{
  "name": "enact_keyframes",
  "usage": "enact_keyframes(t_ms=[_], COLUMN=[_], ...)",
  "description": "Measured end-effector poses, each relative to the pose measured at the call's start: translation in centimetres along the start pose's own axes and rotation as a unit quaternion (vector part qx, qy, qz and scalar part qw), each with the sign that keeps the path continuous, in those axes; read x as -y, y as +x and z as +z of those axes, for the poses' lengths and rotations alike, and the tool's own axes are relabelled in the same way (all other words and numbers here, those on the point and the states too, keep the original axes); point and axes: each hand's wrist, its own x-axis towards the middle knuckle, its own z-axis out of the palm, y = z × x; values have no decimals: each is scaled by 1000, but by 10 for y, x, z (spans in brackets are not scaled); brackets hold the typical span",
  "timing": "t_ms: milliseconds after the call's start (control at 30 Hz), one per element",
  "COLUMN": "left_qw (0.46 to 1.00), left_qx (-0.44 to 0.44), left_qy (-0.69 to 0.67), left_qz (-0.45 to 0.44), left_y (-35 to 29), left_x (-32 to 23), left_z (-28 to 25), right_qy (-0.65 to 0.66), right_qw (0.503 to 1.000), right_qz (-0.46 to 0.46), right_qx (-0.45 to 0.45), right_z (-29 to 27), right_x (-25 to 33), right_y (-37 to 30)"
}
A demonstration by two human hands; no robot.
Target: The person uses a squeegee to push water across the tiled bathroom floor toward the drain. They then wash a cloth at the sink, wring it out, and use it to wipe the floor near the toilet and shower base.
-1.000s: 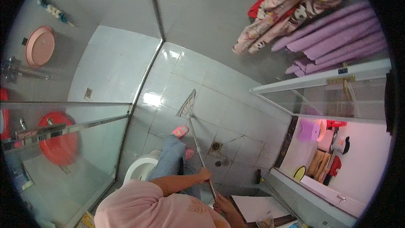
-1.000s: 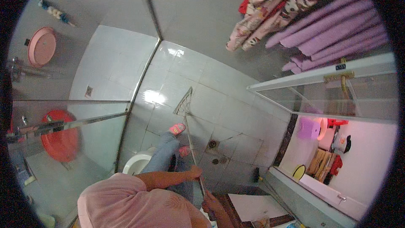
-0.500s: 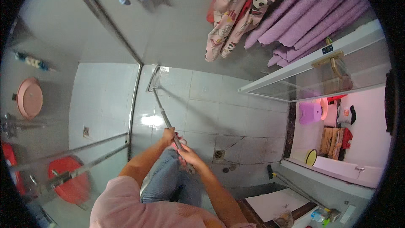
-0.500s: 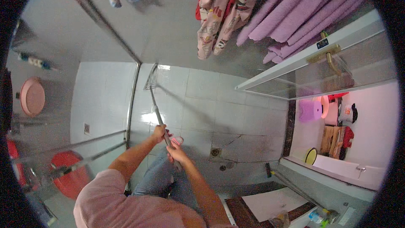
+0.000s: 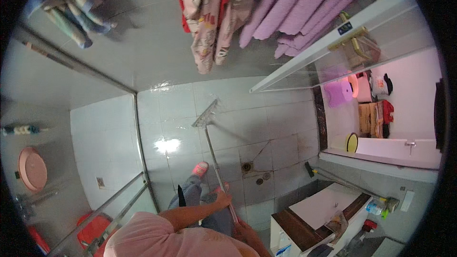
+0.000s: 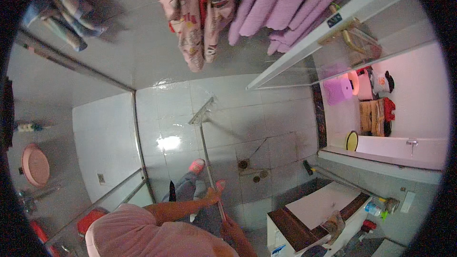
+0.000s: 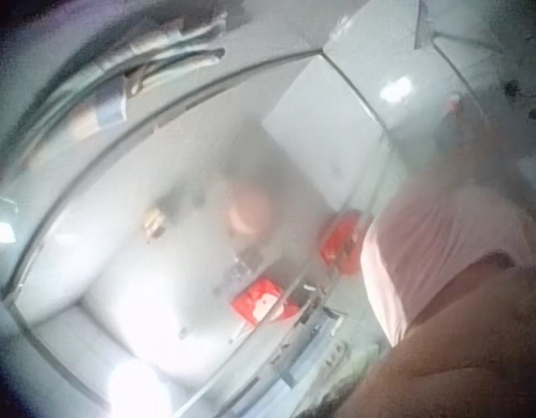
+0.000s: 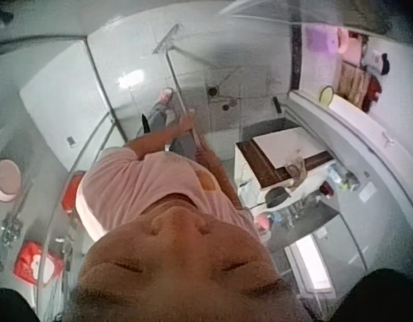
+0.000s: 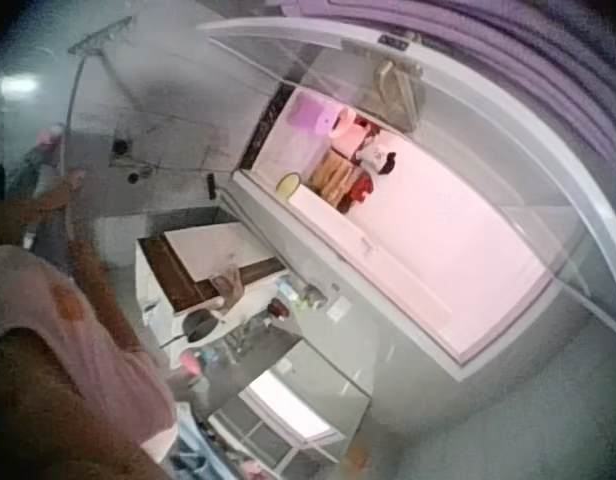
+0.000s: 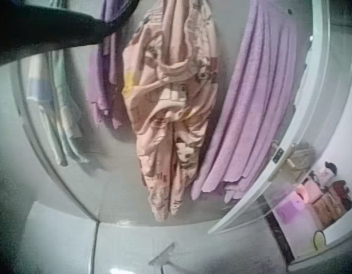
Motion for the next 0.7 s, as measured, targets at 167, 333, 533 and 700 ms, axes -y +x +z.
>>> enact_keyframes(t_ms=[167, 333, 533, 700], left_qw=[954, 994, 857, 891], left_qx=[-90, -91, 133, 82], left_qy=[-271, 61, 455, 391], left_qz=[-91, 9, 203, 216], left_y=[-26, 83, 95, 19], left_x=[-77, -17, 20, 20], left_z=[-111, -177, -145, -49], right_qy=[103, 191, 171, 212], right_qw=[990, 974, 981, 977], right_qz=[-60, -123, -90, -32], right_qx=[73, 1, -27, -6], right_z=[14, 62, 55, 29], right_x=[41, 96, 44, -16], right_y=[-10, 82, 95, 23])
